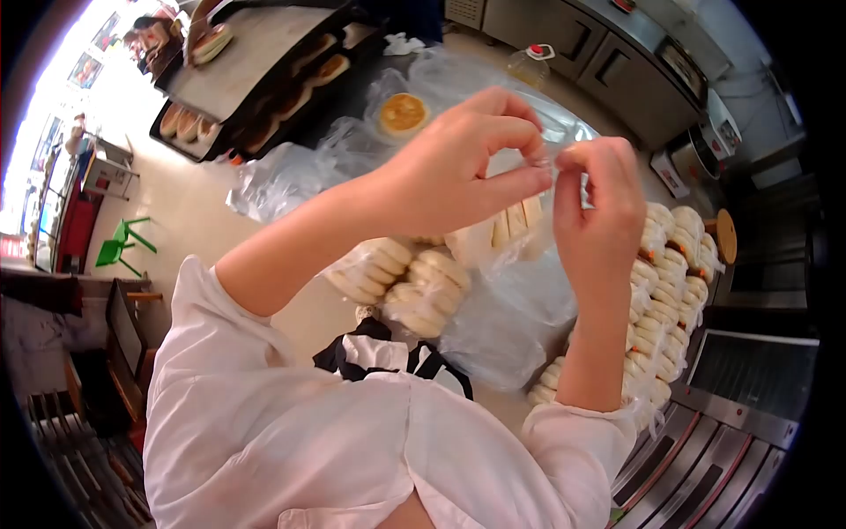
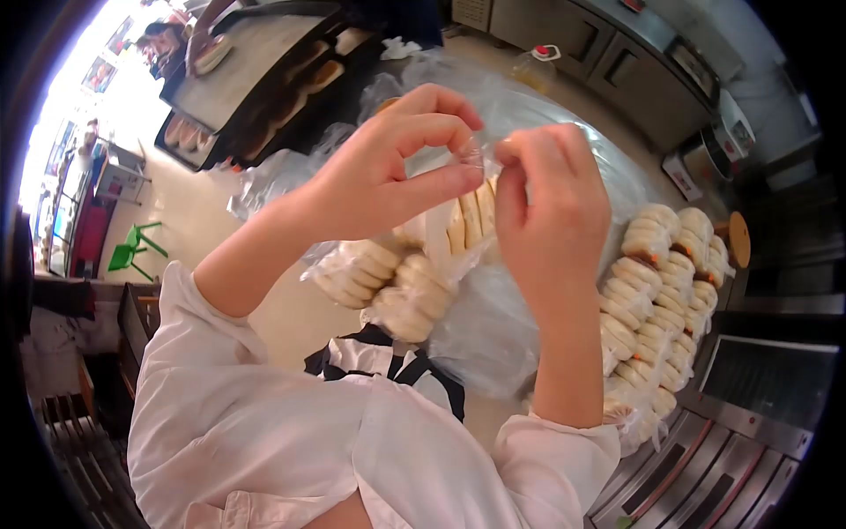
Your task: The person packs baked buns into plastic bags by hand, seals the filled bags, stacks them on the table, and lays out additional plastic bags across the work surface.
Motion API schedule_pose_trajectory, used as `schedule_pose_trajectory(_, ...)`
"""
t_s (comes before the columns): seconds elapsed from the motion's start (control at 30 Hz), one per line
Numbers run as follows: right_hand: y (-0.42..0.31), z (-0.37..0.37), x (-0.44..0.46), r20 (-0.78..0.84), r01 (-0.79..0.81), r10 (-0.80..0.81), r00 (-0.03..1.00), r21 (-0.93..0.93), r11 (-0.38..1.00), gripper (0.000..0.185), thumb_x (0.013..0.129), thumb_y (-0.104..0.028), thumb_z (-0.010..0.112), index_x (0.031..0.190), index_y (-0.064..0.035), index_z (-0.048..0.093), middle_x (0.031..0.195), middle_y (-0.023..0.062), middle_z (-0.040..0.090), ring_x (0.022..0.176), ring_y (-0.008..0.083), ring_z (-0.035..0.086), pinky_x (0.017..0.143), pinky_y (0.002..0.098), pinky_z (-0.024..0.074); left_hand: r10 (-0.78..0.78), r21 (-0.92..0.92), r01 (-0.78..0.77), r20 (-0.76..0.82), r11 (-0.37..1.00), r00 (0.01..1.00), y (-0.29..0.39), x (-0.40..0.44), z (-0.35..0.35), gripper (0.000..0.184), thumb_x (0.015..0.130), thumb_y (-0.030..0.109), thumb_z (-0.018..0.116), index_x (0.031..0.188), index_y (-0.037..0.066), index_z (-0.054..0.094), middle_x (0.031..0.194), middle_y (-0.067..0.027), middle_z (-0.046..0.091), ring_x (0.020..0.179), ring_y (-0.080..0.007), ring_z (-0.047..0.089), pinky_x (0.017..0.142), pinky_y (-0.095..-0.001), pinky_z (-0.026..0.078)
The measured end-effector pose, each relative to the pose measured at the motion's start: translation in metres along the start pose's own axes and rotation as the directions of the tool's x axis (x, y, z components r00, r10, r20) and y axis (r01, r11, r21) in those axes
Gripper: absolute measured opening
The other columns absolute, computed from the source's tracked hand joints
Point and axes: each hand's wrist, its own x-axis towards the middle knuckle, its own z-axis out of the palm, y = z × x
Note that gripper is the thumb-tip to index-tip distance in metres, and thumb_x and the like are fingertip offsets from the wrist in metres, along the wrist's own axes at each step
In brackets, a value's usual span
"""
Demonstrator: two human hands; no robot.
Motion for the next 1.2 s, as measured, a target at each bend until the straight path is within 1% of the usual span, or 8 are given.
schedule_pose_trajectory(0.13, -0.076, 0.039, 0.011, 0.042, -0.037, 0.027, 0.999, 0.242, 0.969, 0.011, 0.082, 0.006, 0.061, 0.085, -0.0045, 0.058, 0.083, 0.0053, 0.056, 0.062, 0.0147, 0.055, 0.051, 0.0258, 0.0419, -0.048, -0.59, 0.083, 0.074, 0.803, 0.996, -0.017, -0.065, -0.049, 0.021, 0.093, 0.012, 0.065, 0.11, 0.002, 0.057, 0.121, -0.0049, 0.055, 0.108, -0.0106, 0.052, 0.092, -0.0298, 0.044)
schedule_pose_trajectory(0.37, -0.199, 0.115, -0.004, 0.129, -0.112, 0.063, 0.99, 0.425, 0.898, 0.018, 0.076, 0.009, 0.062, 0.085, -0.006, 0.059, 0.08, 0.0058, 0.058, 0.061, 0.0113, 0.054, 0.047, 0.0231, 0.042, -0.251, -0.297, 0.276, 0.121, 0.914, 0.96, -0.023, -0.201, -0.14, 0.066, 0.083, 0.011, 0.074, 0.139, 0.006, 0.04, 0.119, -0.0099, 0.061, 0.11, -0.0184, 0.059, 0.09, -0.0326, 0.048)
schedule_pose_trajectory(0.4, -0.219, 0.126, -0.007, 0.166, -0.068, 0.007, 0.986, 0.364, 0.929, 0.02, 0.071, 0.009, 0.061, 0.084, -0.0069, 0.059, 0.082, 0.0067, 0.058, 0.063, 0.0165, 0.057, 0.049, 0.0268, 0.0447, -0.354, -0.365, 0.384, 0.149, 0.848, 0.923, -0.022, -0.214, -0.152, 0.063, 0.078, 0.016, 0.076, 0.134, 0.011, 0.047, 0.092, -0.0112, 0.066, 0.084, -0.0284, 0.066, 0.073, -0.0367, 0.051)
schedule_pose_trajectory(0.5, -0.262, 0.17, -0.018, 0.276, 0.101, -0.254, 0.927, 0.468, 0.878, 0.024, 0.069, 0.006, 0.063, 0.089, -0.0075, 0.059, 0.089, 0.0092, 0.059, 0.071, 0.0232, 0.06, 0.058, 0.033, 0.0491, -0.176, -0.112, 0.187, 0.095, 0.976, 0.98, -0.072, -0.271, -0.139, 0.046, 0.08, 0.011, 0.072, 0.123, 0.01, 0.056, 0.094, -0.0105, 0.066, 0.087, -0.0274, 0.065, 0.073, -0.0373, 0.051)
schedule_pose_trajectory(0.67, -0.28, 0.226, -0.028, 0.38, 0.045, -0.394, 0.837, 0.67, 0.741, 0.031, 0.07, 0.004, 0.065, 0.099, -0.0063, 0.063, 0.096, 0.0095, 0.063, 0.082, 0.0245, 0.063, 0.073, 0.0343, 0.0517, -0.517, -0.355, 0.508, 0.076, 0.785, 0.852, -0.08, -0.32, -0.183, 0.021, 0.082, 0.001, 0.064, 0.103, 0.006, 0.065, 0.096, -0.0129, 0.067, 0.096, -0.0283, 0.062, 0.081, -0.0368, 0.05)
schedule_pose_trajectory(0.8, -0.194, 0.297, -0.056, 0.835, -0.735, 0.024, 0.549, 0.469, 0.49, 0.035, 0.084, -0.011, 0.066, 0.116, 0.0004, 0.062, 0.109, 0.0149, 0.067, 0.098, 0.0322, 0.065, 0.089, 0.0383, 0.0516, -0.727, -0.191, 0.719, 0.034, 0.669, 0.686, -0.078, -0.338, -0.203, 0.024, 0.102, 0.014, 0.047, 0.097, 0.002, 0.067, 0.092, -0.0115, 0.069, 0.087, -0.0232, 0.063, 0.082, -0.035, 0.05)
schedule_pose_trajectory(0.9, -0.132, 0.402, -0.122, 0.894, -0.298, 0.138, 0.426, -0.006, 0.955, 0.02, 0.085, -0.01, 0.062, 0.099, -0.0007, 0.072, 0.1, 0.015, 0.072, 0.096, 0.0278, 0.07, 0.083, 0.04, 0.0538, -0.756, -0.077, 0.753, -0.008, 0.654, 0.655, -0.078, -0.34, -0.215, 0.023, 0.102, 0.02, 0.051, 0.095, 0.005, 0.067, 0.087, -0.0128, 0.07, 0.077, -0.032, 0.064, 0.072, -0.0378, 0.051)
schedule_pose_trajectory(1.2, -0.104, 0.468, -0.153, 0.952, 0.129, 0.19, 0.239, -0.225, 0.966, 0.017, 0.079, -0.01, 0.064, 0.091, -0.0097, 0.076, 0.094, 0.0097, 0.074, 0.095, 0.0288, 0.069, 0.094, 0.0526, 0.0443, -0.763, -0.031, 0.772, -0.181, 0.635, 0.621, -0.098, -0.344, -0.234, 0.052, 0.105, 0.039, 0.041, 0.086, -0.002, 0.066, 0.077, -0.0086, 0.069, 0.066, -0.014, 0.056, 0.062, -0.0286, 0.044)
